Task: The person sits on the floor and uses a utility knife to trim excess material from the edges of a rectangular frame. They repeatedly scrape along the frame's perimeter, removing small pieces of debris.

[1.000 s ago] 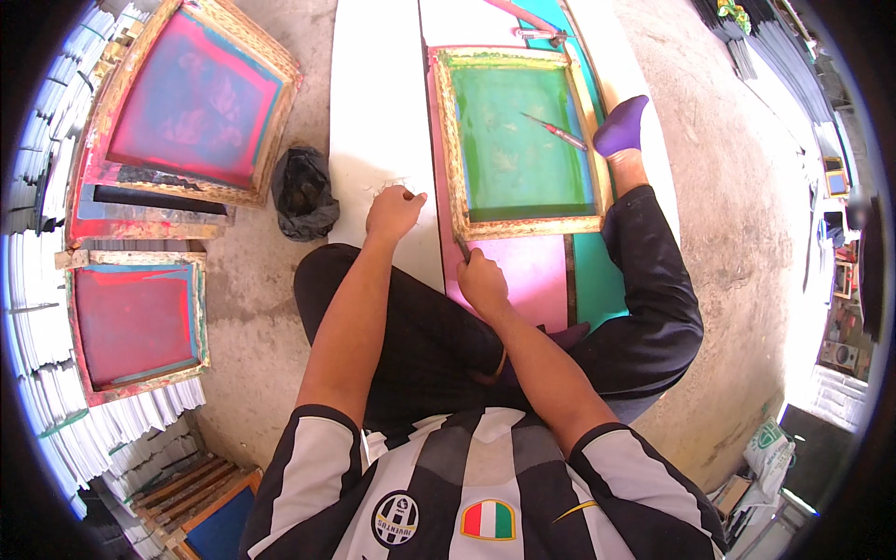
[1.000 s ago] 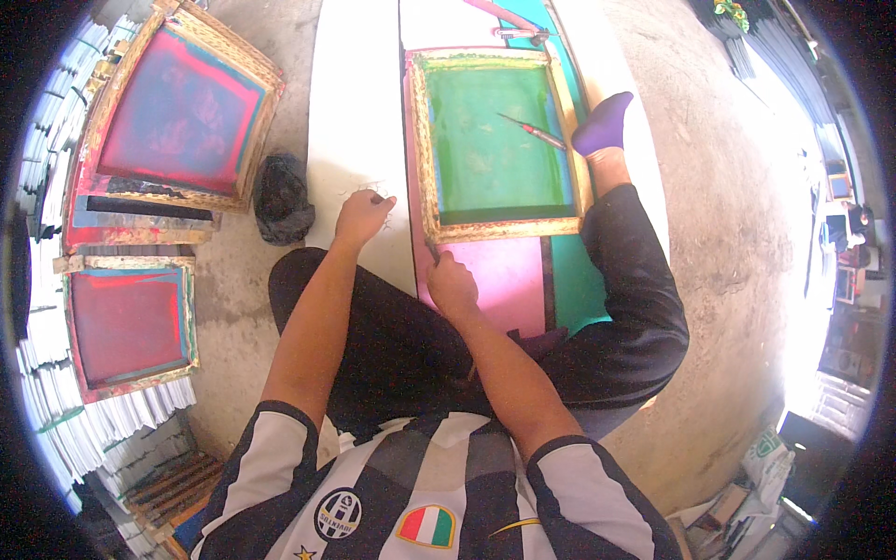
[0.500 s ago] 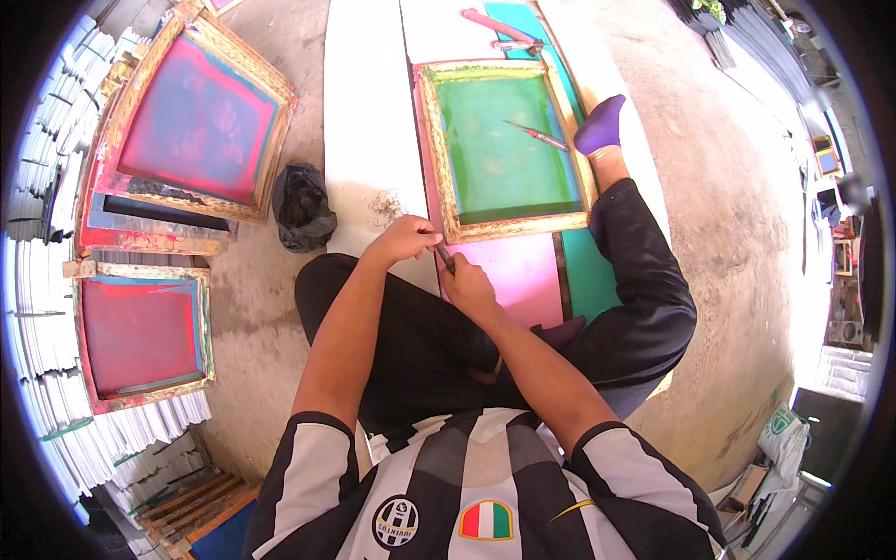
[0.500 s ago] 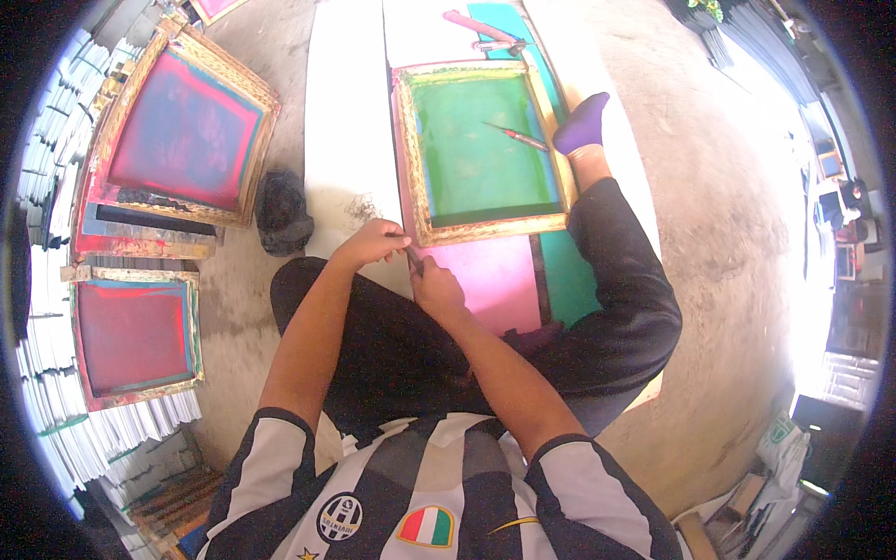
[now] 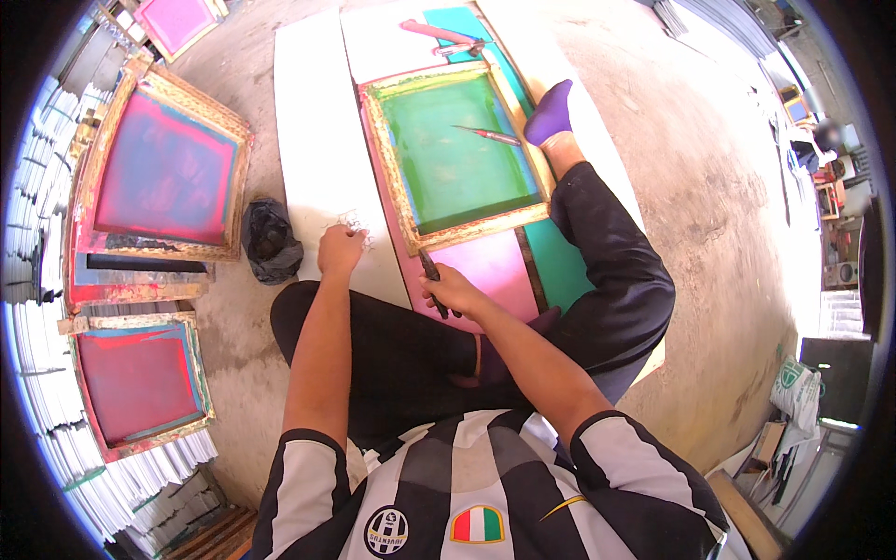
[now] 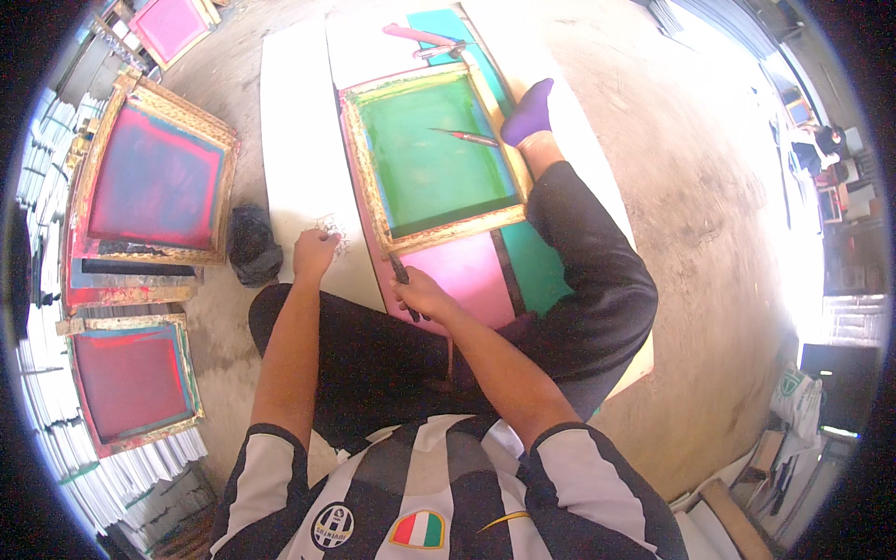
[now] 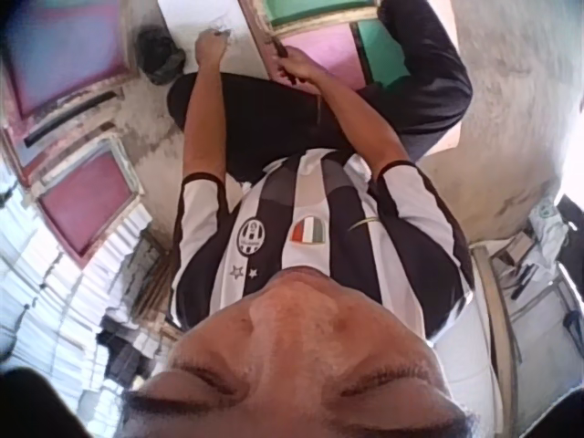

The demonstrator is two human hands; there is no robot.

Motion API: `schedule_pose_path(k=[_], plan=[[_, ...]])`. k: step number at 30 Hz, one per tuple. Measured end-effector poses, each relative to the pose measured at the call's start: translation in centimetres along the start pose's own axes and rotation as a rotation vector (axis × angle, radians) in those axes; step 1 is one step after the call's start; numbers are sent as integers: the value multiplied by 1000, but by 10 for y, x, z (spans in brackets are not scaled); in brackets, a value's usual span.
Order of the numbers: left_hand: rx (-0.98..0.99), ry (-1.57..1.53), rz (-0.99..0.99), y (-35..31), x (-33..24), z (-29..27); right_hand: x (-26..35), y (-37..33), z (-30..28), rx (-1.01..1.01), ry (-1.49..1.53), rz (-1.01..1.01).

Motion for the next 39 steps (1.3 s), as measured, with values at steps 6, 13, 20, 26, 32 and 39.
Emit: schedule_pose_path(k=[6,13,20,26,32,39], plan=[[-40,157,-63,-6,-11,-9,-2,-21,-50,-88,-71,43],[-123,350,817,-58,-86,22,-8,-52,-82,-184,-1,-38],[-279,536,927,-54,-75,83,-15,-76,-80,-307,118,-34],[-137,472,869,-54,-71,71,-6,-109,-61,-396,170,-33],[-122,203,709,-53,-56,48,-11,-104,-62,-405,192,-61],[143,340,281,-61,-34,45,-24,-95,-59,-384,115,-39]])
Point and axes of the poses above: each hand's wrist, its own y-axis towards the middle knuckle, its own z-axis out of the palm, x = y × z, the point moved 1 cm from there along y, towards the middle knuckle, and after that the axes turned 3 degrees about y, right-handed, at the moved point
